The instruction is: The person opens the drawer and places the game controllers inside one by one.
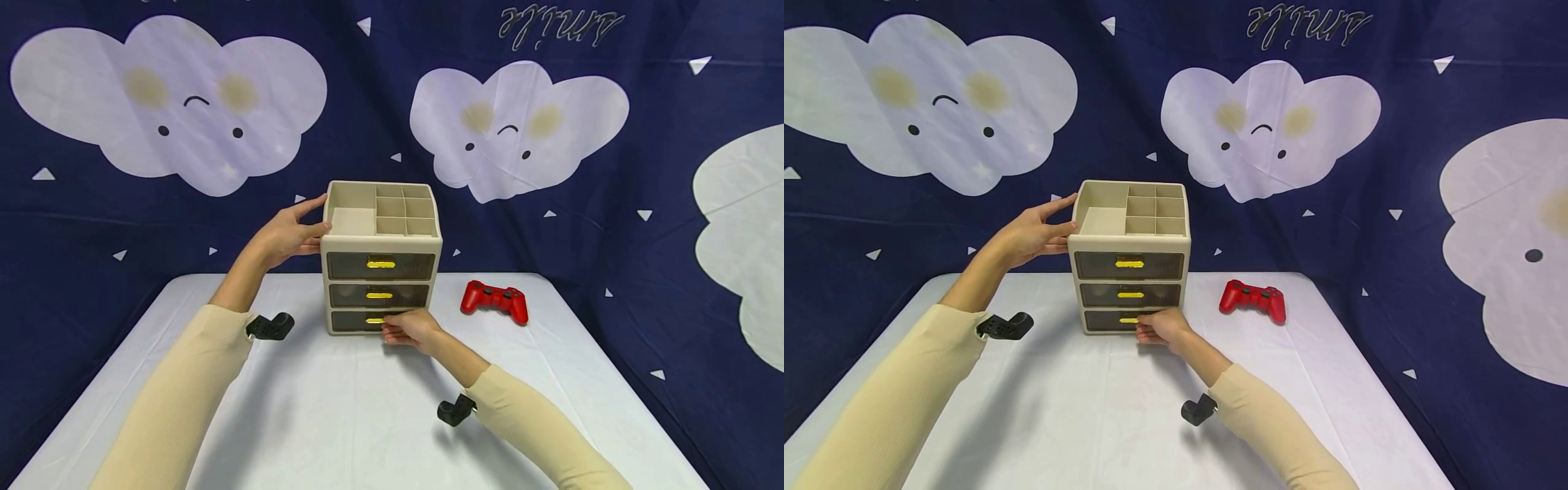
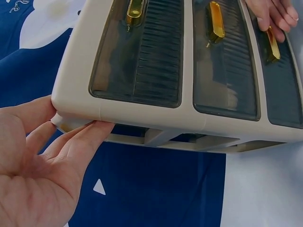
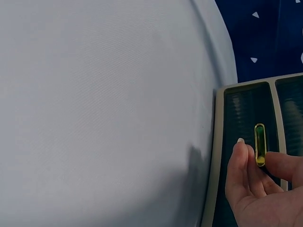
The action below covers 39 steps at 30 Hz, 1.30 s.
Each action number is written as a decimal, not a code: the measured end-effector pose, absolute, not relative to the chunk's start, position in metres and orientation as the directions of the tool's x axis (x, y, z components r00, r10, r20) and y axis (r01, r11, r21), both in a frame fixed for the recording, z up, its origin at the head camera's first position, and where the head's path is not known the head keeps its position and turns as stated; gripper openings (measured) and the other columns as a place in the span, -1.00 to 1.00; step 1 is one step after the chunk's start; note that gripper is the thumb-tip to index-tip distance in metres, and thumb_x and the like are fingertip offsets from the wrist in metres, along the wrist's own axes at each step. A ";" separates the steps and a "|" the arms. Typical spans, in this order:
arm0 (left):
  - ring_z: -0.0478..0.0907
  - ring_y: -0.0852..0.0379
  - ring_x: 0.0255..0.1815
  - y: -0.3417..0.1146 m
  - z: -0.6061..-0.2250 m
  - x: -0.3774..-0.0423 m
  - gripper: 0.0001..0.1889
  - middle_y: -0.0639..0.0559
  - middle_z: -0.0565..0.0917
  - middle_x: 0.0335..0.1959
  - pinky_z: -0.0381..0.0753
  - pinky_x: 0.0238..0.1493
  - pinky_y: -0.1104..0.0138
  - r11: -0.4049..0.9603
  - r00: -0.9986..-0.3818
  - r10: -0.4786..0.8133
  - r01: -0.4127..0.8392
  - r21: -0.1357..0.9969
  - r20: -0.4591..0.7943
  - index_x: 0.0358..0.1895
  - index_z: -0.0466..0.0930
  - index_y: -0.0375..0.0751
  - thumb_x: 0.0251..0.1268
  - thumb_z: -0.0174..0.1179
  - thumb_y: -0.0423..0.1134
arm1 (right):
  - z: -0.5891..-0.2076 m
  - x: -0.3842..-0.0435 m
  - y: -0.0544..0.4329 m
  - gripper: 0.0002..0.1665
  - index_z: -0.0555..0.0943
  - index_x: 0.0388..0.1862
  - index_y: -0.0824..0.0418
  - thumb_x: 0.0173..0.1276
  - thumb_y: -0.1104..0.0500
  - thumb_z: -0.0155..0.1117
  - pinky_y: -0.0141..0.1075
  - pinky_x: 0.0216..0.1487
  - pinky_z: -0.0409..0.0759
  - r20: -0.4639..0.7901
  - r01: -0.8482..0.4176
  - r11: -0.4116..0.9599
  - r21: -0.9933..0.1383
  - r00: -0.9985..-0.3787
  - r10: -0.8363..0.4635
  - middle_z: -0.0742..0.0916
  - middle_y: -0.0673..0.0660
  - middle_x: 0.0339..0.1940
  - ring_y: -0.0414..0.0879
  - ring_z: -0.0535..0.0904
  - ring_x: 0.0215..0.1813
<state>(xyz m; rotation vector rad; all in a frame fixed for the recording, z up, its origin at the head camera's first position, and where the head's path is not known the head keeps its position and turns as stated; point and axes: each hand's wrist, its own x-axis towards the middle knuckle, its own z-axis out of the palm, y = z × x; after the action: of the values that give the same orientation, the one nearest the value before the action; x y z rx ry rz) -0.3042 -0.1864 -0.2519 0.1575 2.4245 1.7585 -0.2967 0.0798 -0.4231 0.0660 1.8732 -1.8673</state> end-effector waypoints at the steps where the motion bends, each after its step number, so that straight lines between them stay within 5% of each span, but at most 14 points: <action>1: 0.54 -0.23 0.34 -0.186 -0.252 -0.304 -0.22 -0.25 0.28 0.55 0.54 0.37 0.05 0.310 -0.984 0.167 0.001 0.951 -0.053 0.66 -0.10 0.31 0.57 0.12 -0.22 | -0.423 -0.297 0.080 -0.63 0.59 0.06 0.66 0.50 0.31 0.22 -0.40 -0.35 0.74 -0.369 0.368 0.063 -0.928 -0.878 -0.303 0.74 0.07 -0.55 -0.20 0.69 -0.50; 20: 0.54 -0.22 0.34 -0.187 -0.254 -0.305 -0.24 -0.25 0.29 0.54 0.55 0.36 0.07 0.302 -0.985 0.161 -0.007 0.953 -0.059 0.66 -0.11 0.32 0.59 0.09 -0.21 | -0.421 -0.282 0.084 -0.71 0.68 -0.08 0.58 0.46 0.30 0.27 -0.36 -0.35 0.75 -0.380 0.354 0.138 -0.925 -0.869 -0.316 0.77 0.12 -0.49 -0.18 0.70 -0.51; 39: 0.54 -0.21 0.34 -0.187 -0.253 -0.305 -0.24 -0.25 0.33 0.51 0.53 0.38 0.06 0.306 -0.983 0.172 -0.005 0.952 -0.061 0.66 -0.12 0.30 0.60 0.09 -0.21 | -0.419 -0.252 0.092 -0.58 0.61 0.01 0.67 0.49 0.23 0.24 -0.37 -0.34 0.74 -0.384 0.311 0.240 -0.920 -0.837 -0.389 0.73 0.05 -0.54 -0.23 0.66 -0.53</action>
<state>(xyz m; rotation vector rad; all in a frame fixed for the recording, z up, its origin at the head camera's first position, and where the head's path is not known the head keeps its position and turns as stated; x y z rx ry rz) -0.3055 -0.1867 -0.2532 0.1548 2.4129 1.7602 -0.2518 0.0918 -0.4193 -0.0712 1.9655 -1.6478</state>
